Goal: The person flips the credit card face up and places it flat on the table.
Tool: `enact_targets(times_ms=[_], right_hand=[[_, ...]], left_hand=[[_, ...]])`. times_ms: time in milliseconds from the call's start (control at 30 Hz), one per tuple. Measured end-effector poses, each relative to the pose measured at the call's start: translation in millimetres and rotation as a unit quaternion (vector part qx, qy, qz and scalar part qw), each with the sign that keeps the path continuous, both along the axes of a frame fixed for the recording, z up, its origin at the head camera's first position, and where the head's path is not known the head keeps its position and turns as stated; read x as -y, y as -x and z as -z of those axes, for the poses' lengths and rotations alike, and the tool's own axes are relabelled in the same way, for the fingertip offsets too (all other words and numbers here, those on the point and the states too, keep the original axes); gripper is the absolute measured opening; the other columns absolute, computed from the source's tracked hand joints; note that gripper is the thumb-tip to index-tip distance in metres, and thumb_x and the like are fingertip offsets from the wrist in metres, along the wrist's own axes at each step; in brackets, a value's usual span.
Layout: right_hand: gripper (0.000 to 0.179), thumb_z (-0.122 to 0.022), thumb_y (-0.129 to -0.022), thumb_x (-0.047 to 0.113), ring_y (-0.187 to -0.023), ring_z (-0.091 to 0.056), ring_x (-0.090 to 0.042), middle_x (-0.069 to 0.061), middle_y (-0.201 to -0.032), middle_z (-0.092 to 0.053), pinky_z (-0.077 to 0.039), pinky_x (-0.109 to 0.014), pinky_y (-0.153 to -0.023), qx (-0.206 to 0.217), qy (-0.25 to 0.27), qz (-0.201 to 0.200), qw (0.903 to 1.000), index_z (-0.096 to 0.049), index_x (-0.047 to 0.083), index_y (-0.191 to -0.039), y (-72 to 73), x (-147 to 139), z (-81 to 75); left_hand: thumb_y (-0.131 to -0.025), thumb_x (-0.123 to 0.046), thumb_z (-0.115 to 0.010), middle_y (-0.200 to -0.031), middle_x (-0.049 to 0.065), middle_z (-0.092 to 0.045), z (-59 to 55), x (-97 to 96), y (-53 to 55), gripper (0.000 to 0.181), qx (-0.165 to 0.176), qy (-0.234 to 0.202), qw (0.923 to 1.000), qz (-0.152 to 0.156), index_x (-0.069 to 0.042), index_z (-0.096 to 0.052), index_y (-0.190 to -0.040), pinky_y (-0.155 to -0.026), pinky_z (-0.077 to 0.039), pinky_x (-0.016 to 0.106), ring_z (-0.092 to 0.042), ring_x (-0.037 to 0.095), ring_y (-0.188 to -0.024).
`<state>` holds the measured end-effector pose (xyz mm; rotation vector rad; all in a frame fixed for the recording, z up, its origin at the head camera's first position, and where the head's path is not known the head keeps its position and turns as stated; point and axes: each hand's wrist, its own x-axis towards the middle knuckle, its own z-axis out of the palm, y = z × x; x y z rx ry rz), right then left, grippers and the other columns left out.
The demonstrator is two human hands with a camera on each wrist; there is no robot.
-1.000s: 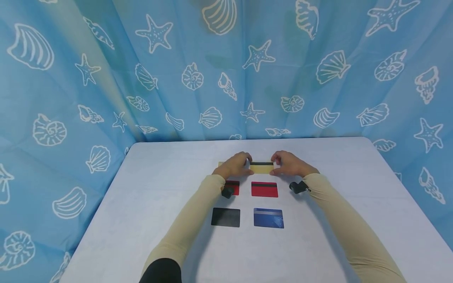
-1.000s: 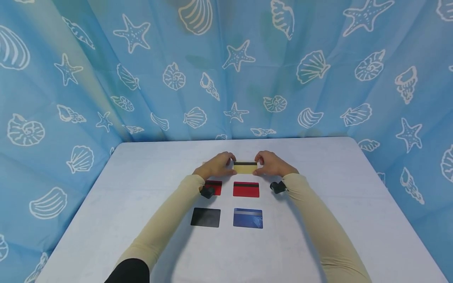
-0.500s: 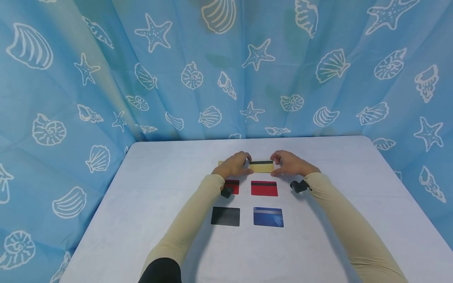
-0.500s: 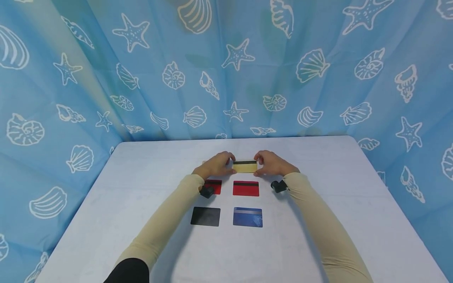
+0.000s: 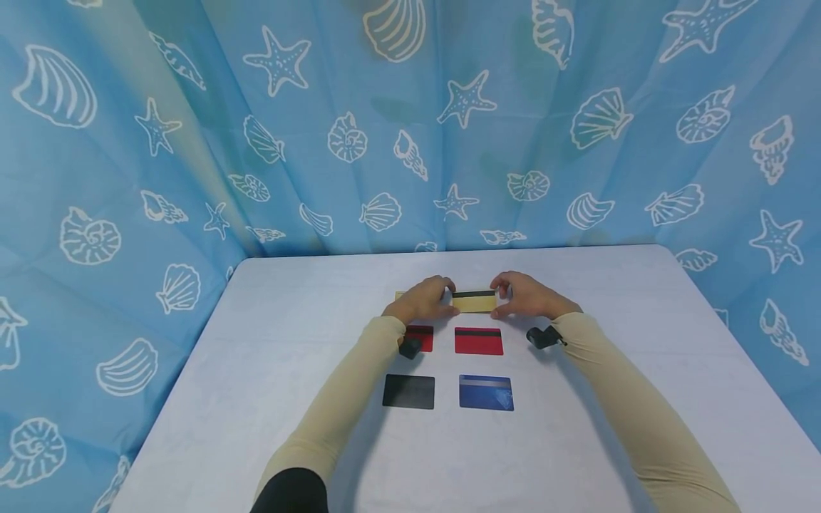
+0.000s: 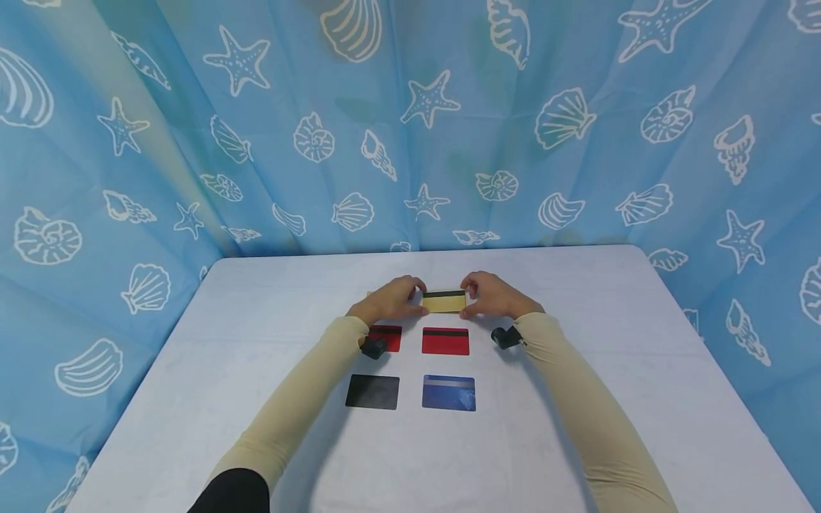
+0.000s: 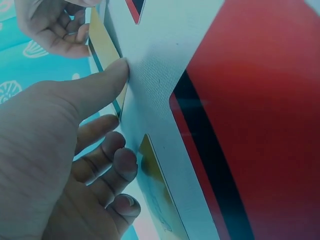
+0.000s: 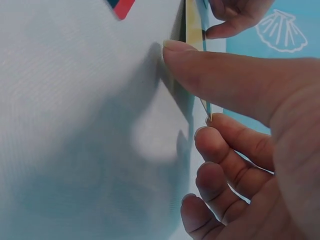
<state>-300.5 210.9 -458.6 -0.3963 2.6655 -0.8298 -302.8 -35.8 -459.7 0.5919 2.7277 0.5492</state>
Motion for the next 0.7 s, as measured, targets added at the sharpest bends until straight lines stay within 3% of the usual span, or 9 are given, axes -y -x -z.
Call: enact_targets(times_ms=[233, 700], right_hand=[[0.063, -0.087, -0.083, 0.028, -0.104, -0.054, -0.026, -0.013, -0.111, -0.058, -0.048, -0.033, -0.084, 0.006, 0.009, 0.009, 0.9999, -0.057, 0.005, -0.133, -2.9, 0.6, -6.8], [0.059, -0.086, -0.083, 0.024, -0.101, -0.051, -0.027, -0.013, -0.109, -0.057, -0.048, -0.031, -0.077, -0.022, 0.032, -0.017, 0.9991, -0.059, 0.002, -0.131, -3.7, -1.7, -8.9]], left_hand=[[-0.094, -0.034, -0.076, -0.129, 0.006, -0.063, -0.7, 2.3, 0.0, 0.055, 0.001, -0.005, 0.9999, 0.009, -0.014, -0.056, -0.141, -0.110, -0.051, 0.038, -0.060, 0.019, -0.118], [-0.092, -0.043, -0.077, -0.124, 0.006, -0.063, -5.7, -0.7, 4.3, 0.064, -0.016, -0.009, 0.9992, 0.037, -0.014, -0.055, -0.145, -0.105, -0.053, 0.035, -0.058, 0.019, -0.111]])
